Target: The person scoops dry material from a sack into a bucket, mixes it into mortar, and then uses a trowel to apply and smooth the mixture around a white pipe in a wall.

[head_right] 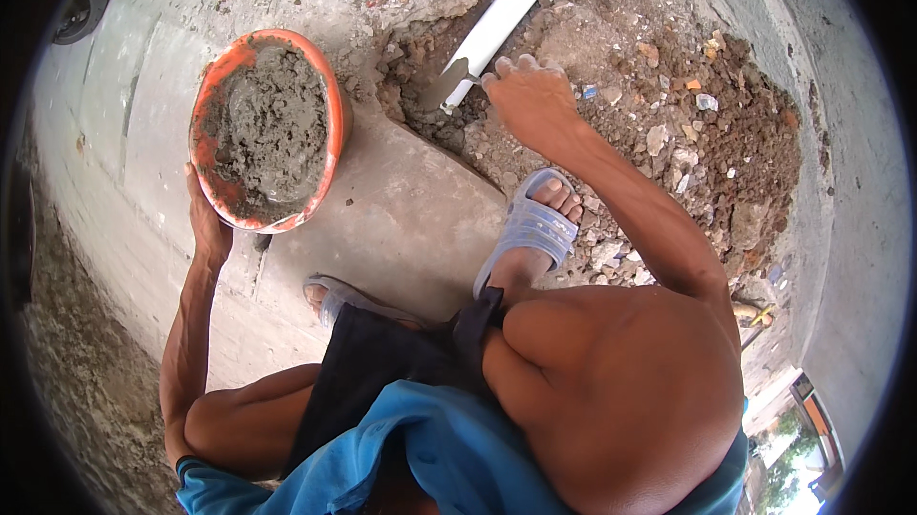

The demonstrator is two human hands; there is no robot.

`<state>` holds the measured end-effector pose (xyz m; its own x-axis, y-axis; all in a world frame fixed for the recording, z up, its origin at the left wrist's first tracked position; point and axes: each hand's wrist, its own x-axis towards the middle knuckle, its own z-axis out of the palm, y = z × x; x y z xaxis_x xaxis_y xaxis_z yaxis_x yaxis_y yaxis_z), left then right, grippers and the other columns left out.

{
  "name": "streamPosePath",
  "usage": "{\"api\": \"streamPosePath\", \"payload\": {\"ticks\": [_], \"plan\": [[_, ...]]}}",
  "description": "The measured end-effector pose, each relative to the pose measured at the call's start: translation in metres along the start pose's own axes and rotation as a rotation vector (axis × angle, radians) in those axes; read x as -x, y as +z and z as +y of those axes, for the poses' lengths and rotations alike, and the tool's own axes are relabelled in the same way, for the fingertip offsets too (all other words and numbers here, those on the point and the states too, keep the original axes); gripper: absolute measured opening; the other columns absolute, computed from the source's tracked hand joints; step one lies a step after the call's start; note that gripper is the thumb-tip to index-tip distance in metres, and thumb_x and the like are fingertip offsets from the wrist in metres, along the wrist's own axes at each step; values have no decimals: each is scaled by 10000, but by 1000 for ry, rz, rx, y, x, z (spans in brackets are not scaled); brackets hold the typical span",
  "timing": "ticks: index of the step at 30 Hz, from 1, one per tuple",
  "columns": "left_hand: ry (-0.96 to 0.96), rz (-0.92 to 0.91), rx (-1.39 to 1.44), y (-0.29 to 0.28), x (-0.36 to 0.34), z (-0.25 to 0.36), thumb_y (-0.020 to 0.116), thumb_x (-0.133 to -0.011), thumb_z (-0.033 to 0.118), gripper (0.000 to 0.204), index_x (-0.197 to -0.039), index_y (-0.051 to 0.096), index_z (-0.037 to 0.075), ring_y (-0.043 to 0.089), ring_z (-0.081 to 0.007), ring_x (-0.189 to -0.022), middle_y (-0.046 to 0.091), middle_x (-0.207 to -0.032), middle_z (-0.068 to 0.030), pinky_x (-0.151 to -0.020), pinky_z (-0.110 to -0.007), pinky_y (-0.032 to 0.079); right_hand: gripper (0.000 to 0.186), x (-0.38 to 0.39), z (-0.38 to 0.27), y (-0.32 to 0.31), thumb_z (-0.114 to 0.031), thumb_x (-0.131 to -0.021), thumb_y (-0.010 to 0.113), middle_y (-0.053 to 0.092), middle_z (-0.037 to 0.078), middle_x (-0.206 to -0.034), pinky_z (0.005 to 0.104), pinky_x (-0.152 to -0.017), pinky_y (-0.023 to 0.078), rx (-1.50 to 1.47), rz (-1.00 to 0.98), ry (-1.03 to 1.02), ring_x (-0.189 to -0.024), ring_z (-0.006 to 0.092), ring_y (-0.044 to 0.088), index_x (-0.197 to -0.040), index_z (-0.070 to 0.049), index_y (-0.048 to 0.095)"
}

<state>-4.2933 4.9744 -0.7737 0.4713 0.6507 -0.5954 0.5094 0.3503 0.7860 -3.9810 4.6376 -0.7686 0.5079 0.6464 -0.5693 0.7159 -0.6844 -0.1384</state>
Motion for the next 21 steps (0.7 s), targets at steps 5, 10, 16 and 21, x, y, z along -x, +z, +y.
{"api": "streamPosePath", "payload": {"ticks": [5, 10, 16, 21], "plan": [[5, 2, -23, 0, 3, 1, 358, -1011, 725, 929, -1579, 285, -7, 475, -301, -1371, 409, -1550, -192, -1137, -431, 412, 446, 8, 58, 3, -405, -987, 615, 698, 154, -933, 427, -695, 574, -261, -202, 23, -811, 250, 702, -1266, -61, 664], [11, 28, -10, 3, 4, 5, 355, -1017, 717, 911, -1582, 286, 5, 465, -299, -1376, 401, -1556, -178, -1141, -430, 405, 579, 25, 80, 19, -593, -959, 625, 627, 60, -715, 336, -459, 499, -750, -440, 237, -509, 157, 608, -1056, -25, 682], [0, -14, 59, 4, -2, -3, 349, -1037, 683, 853, -1592, 274, 39, 441, -281, -1391, 393, -1567, -134, -1173, -429, 356, 605, 49, 98, 33, -594, -932, 672, 621, 39, -713, 274, -417, 457, -1010, -504, 290, -521, 127, 611, -1040, 1, 681], [-8, 17, 78, -4, -1, -6, 355, -1036, 681, 832, -1610, 256, 88, 425, -285, -1412, 374, -1589, -116, -1188, -443, 341, 502, 61, 86, 36, -497, -978, 654, 626, 30, -728, 246, -392, 428, -1355, -639, 392, -463, 93, 537, -1042, 0, 676]]}}
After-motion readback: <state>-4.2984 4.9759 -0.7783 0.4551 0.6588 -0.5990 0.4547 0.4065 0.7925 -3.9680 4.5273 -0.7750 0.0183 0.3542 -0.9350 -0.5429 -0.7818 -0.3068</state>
